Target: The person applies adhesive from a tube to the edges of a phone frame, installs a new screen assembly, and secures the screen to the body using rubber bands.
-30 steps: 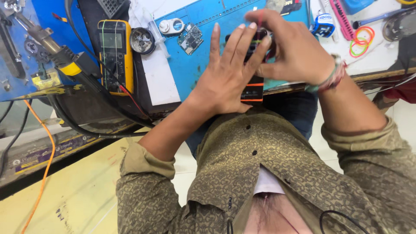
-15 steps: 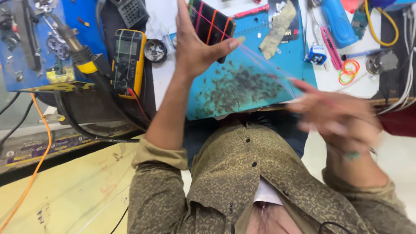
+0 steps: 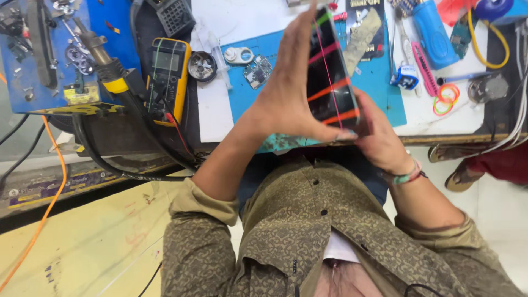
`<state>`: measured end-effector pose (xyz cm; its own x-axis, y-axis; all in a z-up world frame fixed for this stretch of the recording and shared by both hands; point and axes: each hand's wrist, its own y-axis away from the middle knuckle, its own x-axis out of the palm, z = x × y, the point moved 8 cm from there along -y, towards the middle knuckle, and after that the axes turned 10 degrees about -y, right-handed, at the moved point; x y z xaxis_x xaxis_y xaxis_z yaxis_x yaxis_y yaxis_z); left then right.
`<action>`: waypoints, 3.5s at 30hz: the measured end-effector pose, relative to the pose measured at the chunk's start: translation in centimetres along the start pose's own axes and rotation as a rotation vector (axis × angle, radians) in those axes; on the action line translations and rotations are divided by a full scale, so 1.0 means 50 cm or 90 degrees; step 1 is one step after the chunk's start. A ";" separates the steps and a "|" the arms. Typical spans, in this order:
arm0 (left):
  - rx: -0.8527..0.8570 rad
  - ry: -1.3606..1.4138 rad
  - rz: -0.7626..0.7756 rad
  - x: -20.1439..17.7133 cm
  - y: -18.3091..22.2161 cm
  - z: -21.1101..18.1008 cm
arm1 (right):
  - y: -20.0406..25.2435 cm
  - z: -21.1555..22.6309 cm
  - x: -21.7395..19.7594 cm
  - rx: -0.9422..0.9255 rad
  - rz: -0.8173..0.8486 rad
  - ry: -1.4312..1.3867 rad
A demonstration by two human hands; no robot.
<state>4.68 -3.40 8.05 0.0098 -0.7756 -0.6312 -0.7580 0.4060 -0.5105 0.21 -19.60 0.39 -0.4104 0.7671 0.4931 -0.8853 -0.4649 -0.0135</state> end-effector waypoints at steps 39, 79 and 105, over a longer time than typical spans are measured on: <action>-0.590 0.719 -0.212 0.184 0.271 0.075 | 0.141 0.142 -0.279 -0.156 -0.291 1.047; -0.486 0.146 0.027 0.089 0.296 0.076 | 0.165 0.109 -0.351 -0.153 -0.455 0.505; -0.083 0.137 0.113 0.127 0.155 -0.023 | 0.106 0.085 0.010 -0.312 -0.109 0.474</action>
<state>-1.89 -5.74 0.78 -0.2577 -0.7885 -0.5584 -0.8134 0.4889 -0.3151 -3.74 -23.56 4.27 -0.1495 0.9749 -0.1649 -0.8714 -0.2087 -0.4439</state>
